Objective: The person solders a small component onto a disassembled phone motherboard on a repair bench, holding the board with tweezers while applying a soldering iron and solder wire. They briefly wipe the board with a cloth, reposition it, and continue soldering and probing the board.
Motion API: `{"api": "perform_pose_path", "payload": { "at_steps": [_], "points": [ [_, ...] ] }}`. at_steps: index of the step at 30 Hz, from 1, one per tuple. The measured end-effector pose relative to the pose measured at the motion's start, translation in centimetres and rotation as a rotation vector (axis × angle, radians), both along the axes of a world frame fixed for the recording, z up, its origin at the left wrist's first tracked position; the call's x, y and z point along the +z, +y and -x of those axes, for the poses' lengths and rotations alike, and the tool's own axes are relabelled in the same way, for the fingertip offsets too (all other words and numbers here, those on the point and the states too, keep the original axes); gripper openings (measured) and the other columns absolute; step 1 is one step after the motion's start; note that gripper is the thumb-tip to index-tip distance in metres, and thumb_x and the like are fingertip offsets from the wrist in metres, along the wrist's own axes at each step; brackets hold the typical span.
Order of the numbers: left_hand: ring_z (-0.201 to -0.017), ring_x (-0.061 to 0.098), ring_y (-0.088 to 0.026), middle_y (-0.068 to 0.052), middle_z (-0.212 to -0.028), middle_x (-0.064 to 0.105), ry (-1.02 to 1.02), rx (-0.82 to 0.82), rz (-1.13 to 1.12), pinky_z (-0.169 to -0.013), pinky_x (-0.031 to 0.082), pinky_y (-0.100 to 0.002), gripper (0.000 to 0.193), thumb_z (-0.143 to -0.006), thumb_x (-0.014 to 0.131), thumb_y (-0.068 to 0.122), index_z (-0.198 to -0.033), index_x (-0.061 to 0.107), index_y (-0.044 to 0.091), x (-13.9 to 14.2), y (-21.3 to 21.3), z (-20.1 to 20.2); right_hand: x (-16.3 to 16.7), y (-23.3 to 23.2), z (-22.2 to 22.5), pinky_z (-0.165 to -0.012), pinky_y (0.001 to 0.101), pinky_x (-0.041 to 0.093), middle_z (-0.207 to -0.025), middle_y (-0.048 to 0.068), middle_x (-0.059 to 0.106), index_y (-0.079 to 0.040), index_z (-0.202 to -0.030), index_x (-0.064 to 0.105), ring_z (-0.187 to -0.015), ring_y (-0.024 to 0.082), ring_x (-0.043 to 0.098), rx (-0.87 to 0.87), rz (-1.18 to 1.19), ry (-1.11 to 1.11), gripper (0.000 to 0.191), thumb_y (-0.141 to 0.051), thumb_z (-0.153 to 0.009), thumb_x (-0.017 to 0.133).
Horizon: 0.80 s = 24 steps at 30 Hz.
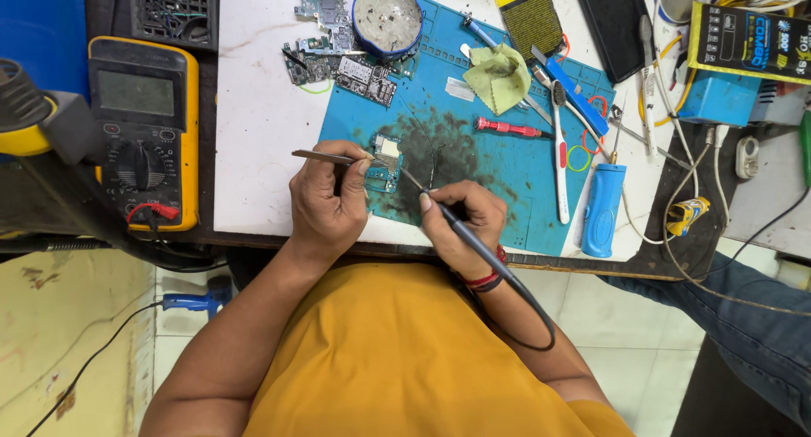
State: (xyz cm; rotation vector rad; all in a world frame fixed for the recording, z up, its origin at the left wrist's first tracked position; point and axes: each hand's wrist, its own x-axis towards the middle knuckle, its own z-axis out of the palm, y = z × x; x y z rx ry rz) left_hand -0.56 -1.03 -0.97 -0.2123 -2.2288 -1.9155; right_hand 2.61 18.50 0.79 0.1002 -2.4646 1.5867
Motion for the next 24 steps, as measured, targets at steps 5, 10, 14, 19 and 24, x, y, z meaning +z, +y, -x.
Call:
{"api": "perform_pose_path", "payload": {
  "at_steps": [5, 10, 14, 19, 24],
  "points": [
    [-0.075, 0.059, -0.008, -0.009, -0.114, 0.063, -0.004, 0.014, -0.274, -0.068, 0.053, -0.021, 0.011, -0.114, 0.053, 0.008, -0.124, 0.047, 0.004, -1.0, -0.2, 0.0, -0.1, -0.1, 0.3, -0.072, 0.0269, 0.058, -0.091, 0.009, 0.078, 0.001, -0.111, 0.073, -0.081, 0.014, 0.075, 0.001, 0.113, -0.004, 0.018, -0.013, -0.099, 0.073],
    [-0.072, 0.057, -0.007, -0.011, -0.114, 0.059, 0.017, 0.070, -0.448, -0.066, 0.049, -0.019, 0.014, -0.118, 0.050, 0.011, -0.129, 0.043, 0.007, -1.8, -0.4, 0.1, 1.7, -1.6, 1.2, -0.075, 0.0330, 0.058, -0.093, 0.012, 0.075, -0.002, -0.114, 0.071, -0.081, 0.025, 0.075, 0.020, -0.313, 0.131, 0.032, -0.024, -0.093, 0.081],
    [-0.075, 0.057, -0.007, -0.009, -0.118, 0.058, 0.005, 0.127, -0.538, -0.065, 0.043, -0.019, 0.014, -0.117, 0.048, 0.013, -0.129, 0.042, 0.008, -1.8, -0.6, -0.1, 3.4, -4.1, 2.1, -0.073, 0.0406, 0.054, -0.092, 0.016, 0.067, 0.000, -0.119, 0.064, -0.082, 0.034, 0.068, 0.042, -0.531, 0.177, 0.061, -0.041, -0.079, 0.087],
    [-0.071, 0.058, -0.007, -0.008, -0.114, 0.059, 0.072, 0.149, -0.539, -0.063, 0.043, -0.018, 0.013, -0.118, 0.047, 0.015, -0.129, 0.044, 0.009, -1.8, -0.7, 0.2, 4.0, -4.8, 3.0, -0.075, 0.0432, 0.054, -0.095, 0.017, 0.068, 0.000, -0.120, 0.063, -0.085, 0.035, 0.067, 0.058, -0.646, 0.234, 0.058, -0.037, -0.081, 0.085],
    [-0.071, 0.057, -0.008, -0.008, -0.110, 0.059, 0.088, 0.148, -0.537, -0.063, 0.043, -0.019, 0.012, -0.118, 0.048, 0.016, -0.128, 0.044, 0.009, -2.1, -0.8, 0.4, 3.2, -2.7, 3.2, -0.079, 0.0392, 0.058, -0.098, 0.014, 0.074, -0.005, -0.115, 0.069, -0.086, 0.031, 0.072, 0.012, -0.570, 0.341, 0.028, -0.015, -0.090, 0.074]
  ]
}}
